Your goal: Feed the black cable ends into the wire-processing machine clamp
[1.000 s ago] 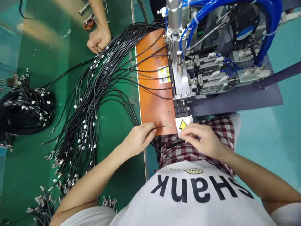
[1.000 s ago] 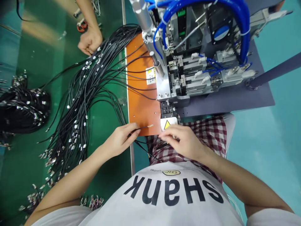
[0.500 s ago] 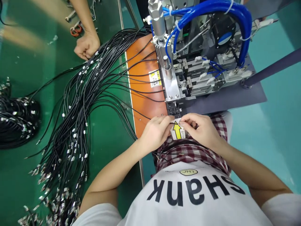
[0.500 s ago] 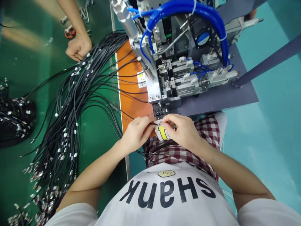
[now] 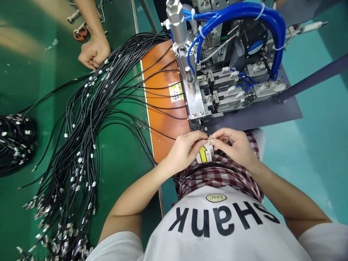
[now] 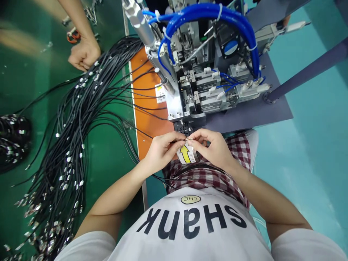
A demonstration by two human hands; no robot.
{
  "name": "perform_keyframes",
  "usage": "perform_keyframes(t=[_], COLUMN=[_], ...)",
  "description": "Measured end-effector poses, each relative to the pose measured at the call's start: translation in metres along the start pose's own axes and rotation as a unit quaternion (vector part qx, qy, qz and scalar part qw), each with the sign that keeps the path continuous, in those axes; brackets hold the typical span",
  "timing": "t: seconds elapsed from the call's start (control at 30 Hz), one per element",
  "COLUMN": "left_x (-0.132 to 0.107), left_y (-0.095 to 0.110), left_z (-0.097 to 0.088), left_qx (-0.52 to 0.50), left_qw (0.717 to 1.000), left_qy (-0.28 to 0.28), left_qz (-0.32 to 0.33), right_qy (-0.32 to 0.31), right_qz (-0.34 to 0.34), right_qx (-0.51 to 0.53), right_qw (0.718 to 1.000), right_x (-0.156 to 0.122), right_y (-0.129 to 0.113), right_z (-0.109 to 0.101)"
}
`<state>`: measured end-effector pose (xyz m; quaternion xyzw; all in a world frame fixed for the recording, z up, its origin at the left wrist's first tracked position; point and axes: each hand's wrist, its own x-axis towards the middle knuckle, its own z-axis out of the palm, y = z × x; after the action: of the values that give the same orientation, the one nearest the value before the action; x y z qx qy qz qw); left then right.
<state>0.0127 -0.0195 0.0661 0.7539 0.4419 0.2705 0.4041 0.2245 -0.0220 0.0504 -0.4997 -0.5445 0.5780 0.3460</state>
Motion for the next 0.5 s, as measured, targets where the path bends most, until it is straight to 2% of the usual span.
perform_keyframes(t=[0.1, 0.2, 0.5], left_x=[0.001, -0.001, -0.008], left_y=[-0.001, -0.003, -0.007], left_z=[0.000, 0.000, 0.004], left_qx=[-0.036, -0.042, -0.061], left_qw=[0.999, 0.999, 0.997], left_qy=[0.006, 0.011, 0.040], left_qz=[-0.021, -0.028, -0.019], right_qy=[-0.047, -0.055, -0.044], right_qz=[0.049, 0.068, 0.041], right_qx=[0.119, 0.186, 0.203], right_qw=[0.991, 0.979, 0.977], right_x=[0.007, 0.014, 0.017], right_y=[0.007, 0.016, 0.023], right_z=[-0.007, -0.008, 0.003])
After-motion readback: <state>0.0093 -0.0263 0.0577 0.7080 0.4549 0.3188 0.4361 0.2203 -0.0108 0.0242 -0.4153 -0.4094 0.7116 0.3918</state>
